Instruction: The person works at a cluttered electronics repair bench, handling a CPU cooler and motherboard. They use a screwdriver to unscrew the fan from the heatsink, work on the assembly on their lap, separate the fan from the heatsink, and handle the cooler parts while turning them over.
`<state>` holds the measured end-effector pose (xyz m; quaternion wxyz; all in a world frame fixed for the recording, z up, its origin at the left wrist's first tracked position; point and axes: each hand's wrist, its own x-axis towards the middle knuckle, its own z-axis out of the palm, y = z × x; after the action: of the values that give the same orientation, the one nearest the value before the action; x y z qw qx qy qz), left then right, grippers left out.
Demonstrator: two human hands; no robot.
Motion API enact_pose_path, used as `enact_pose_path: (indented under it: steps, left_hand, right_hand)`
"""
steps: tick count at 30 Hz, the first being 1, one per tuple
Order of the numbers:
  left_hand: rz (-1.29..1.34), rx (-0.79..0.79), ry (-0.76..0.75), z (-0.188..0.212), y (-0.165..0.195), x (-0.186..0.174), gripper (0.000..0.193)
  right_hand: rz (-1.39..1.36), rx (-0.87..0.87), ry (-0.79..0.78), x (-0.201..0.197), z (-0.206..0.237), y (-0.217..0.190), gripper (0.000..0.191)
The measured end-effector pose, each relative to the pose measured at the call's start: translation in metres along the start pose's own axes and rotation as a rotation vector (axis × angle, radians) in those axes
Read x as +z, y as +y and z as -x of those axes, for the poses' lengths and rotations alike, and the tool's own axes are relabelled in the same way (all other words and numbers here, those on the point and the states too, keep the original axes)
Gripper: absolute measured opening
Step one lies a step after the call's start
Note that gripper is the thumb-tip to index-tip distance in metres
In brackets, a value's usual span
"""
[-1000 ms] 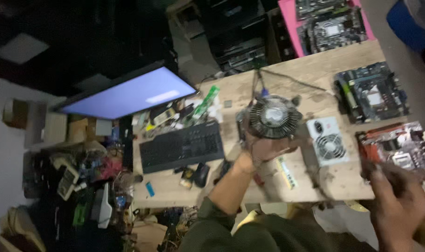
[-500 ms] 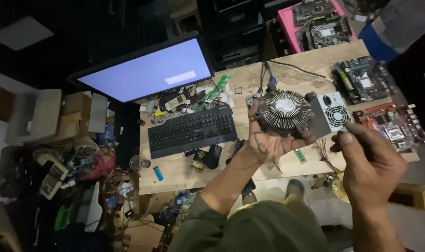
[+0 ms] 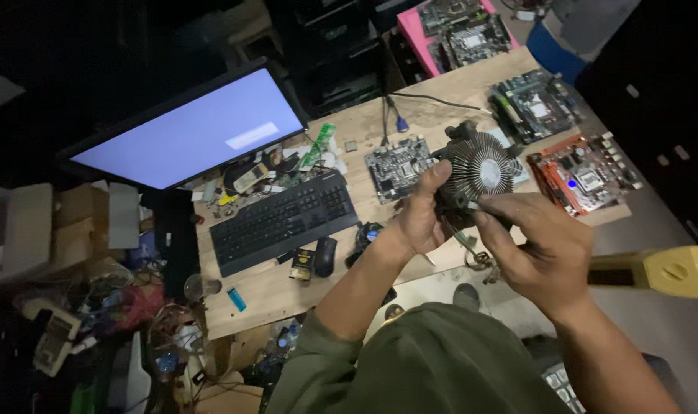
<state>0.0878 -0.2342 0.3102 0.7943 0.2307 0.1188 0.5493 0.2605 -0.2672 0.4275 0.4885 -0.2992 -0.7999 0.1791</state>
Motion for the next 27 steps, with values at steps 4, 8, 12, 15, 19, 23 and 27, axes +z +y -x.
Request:
enact_pose_path:
  steps: [4,8,12,15,19,23,27]
  left_hand:
    - [-0.039,-0.036,0.031,-0.011,-0.007,0.007,0.062]
    - [-0.098,-0.050,0.025,-0.020,-0.009,0.018,0.059]
    - [-0.128,-0.089,0.074,-0.027,-0.010,0.028,0.058]
    - [-0.154,-0.108,0.099,-0.031,-0.012,0.034,0.058]
    - [-0.204,-0.168,0.118,-0.038,-0.015,0.039,0.056]
    - [-0.270,-0.191,0.136,-0.048,-0.021,0.036,0.054]
    - [-0.366,-0.204,0.188,-0.054,-0.029,0.034,0.051]
  right_hand:
    - [0.043,-0.001,0.002,-0.008,0.001,0.006,0.019]
    - [0.078,-0.030,0.010,-0.017,0.000,0.015,0.021]
    - [0.132,-0.087,-0.024,-0.030,-0.001,0.025,0.029]
    - [0.194,-0.237,-0.086,-0.041,-0.004,0.036,0.034]
    - [0.261,-0.385,-0.191,-0.054,-0.009,0.053,0.040]
    - [0.299,-0.423,-0.287,-0.064,-0.010,0.069,0.039]
    - [0.349,-0.460,-0.291,-0.066,-0.003,0.083,0.037]
